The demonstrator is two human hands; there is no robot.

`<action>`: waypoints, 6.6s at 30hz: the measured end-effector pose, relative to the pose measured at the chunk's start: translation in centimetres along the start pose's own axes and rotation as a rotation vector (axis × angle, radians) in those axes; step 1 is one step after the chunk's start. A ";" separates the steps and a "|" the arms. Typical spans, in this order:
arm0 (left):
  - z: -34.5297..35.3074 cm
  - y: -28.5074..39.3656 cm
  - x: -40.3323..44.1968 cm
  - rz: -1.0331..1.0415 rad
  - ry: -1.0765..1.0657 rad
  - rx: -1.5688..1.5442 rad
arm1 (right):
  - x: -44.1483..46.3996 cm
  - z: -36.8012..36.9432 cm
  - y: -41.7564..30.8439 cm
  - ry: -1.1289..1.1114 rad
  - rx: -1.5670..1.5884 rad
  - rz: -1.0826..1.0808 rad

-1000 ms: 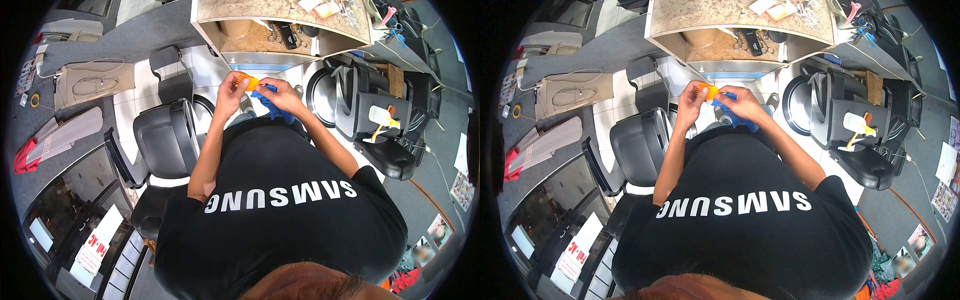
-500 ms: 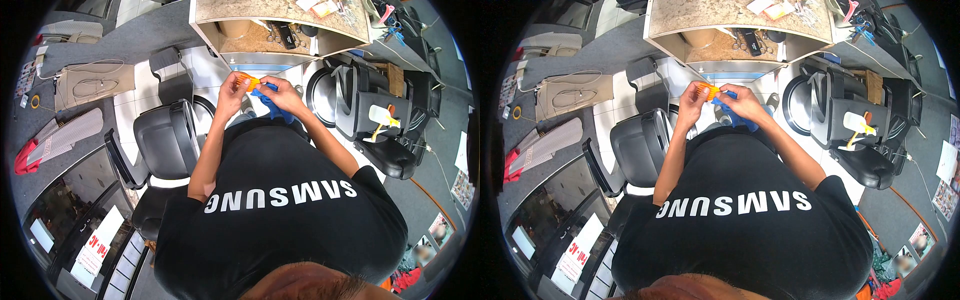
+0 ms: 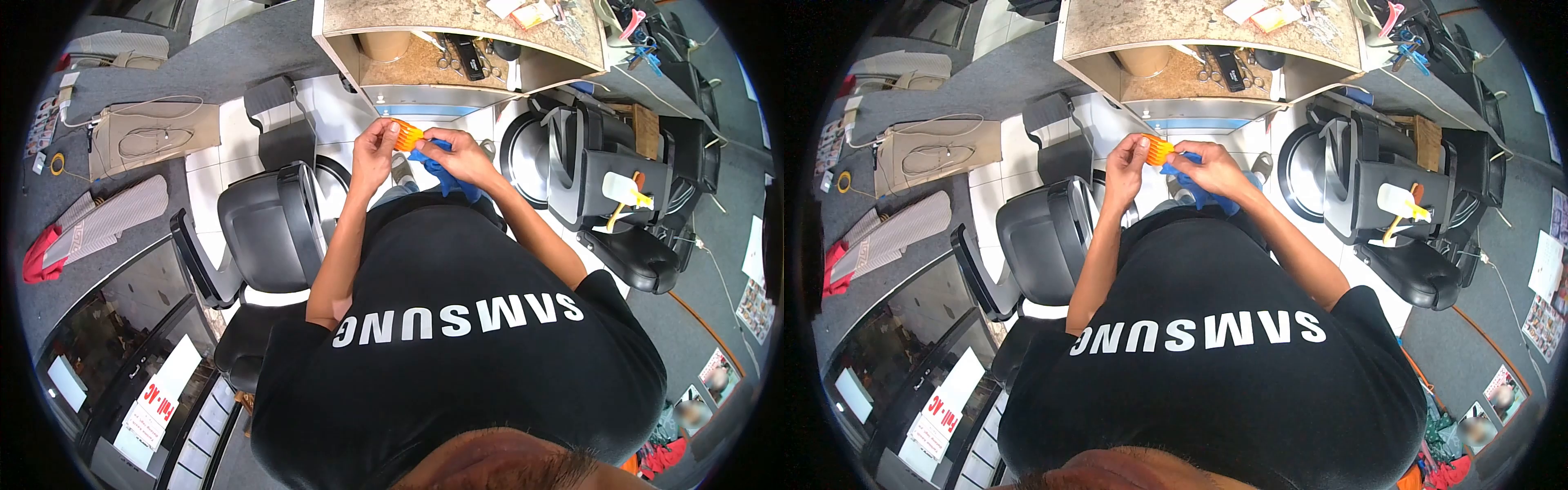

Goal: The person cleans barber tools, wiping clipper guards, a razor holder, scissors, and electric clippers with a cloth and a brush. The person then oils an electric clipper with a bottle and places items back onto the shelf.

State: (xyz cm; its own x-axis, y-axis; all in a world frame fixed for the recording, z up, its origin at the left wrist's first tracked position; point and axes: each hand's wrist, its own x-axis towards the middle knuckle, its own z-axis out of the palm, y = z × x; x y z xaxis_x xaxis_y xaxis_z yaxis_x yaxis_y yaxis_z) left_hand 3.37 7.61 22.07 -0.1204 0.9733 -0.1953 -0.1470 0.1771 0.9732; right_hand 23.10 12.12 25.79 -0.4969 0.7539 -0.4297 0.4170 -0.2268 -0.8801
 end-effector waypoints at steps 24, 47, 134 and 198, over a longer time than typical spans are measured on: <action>-0.2 0.9 0.1 -0.034 0.032 0.034 | 0.1 0.2 -0.5 -0.011 -0.027 -0.008; -0.6 0.2 0.1 -0.089 0.330 -0.176 | 0.2 0.5 -0.4 0.015 -0.014 -0.043; 1.3 5.8 8.0 0.435 0.209 0.636 | 2.7 -6.0 8.3 0.436 0.311 0.125; 0.7 1.9 -2.7 -0.521 -0.047 -0.695 | 4.7 -0.6 2.1 0.673 -0.193 -0.458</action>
State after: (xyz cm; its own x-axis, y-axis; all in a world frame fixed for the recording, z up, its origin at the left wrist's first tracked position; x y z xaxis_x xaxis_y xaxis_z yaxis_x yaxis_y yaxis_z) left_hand 4.13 5.40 24.53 0.1677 0.8008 -0.5750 -0.7402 0.4875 0.4630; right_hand 22.09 15.59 22.09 -0.1139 0.9669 0.2284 0.4377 0.2552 -0.8622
